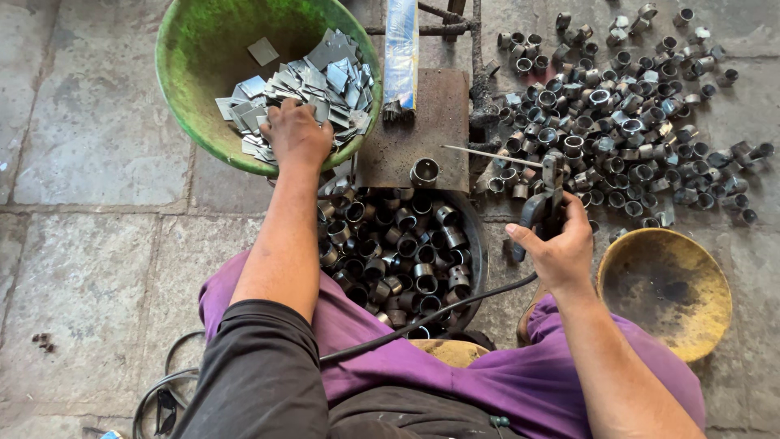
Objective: The person sits on the floor and repeatedly welds small square metal plates onto cylindrical metal pieces using a handheld welding tool. They pick up a cylinder, place a plate on top, weld it, and then drop the finished piece into a pile.
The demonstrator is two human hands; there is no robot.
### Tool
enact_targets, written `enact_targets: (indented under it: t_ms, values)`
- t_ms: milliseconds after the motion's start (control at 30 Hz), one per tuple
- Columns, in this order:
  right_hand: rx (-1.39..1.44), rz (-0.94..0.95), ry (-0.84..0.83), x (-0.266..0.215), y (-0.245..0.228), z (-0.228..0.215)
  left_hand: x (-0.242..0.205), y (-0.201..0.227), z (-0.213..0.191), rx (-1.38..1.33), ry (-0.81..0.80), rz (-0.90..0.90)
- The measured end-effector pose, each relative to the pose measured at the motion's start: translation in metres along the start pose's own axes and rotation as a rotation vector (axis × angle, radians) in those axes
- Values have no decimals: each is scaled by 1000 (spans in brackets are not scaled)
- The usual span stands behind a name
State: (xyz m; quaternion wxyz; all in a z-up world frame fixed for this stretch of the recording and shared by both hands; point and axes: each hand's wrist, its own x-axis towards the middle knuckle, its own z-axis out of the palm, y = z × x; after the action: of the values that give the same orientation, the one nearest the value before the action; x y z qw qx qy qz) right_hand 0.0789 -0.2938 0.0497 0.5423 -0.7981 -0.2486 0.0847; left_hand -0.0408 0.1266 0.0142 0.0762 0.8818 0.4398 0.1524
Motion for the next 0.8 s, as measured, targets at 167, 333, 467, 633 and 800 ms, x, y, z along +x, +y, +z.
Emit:
enact_targets:
  t_ms: [167, 333, 467, 633, 800]
  values:
    - [6, 1, 5, -3, -2, 1, 1, 0, 5, 74, 31, -12]
    - [11, -4, 14, -4, 3, 0, 0, 0, 4, 93, 36, 6]
    - [-27, -32, 14, -2, 5, 0, 0, 4, 0, 97, 4, -6]
    - [-35, -43, -6, -3, 3, 0, -2, 4, 2, 27, 10, -35]
    - [-21, -29, 6, -6, 1, 0, 3, 6, -3, -223, 107, -57]
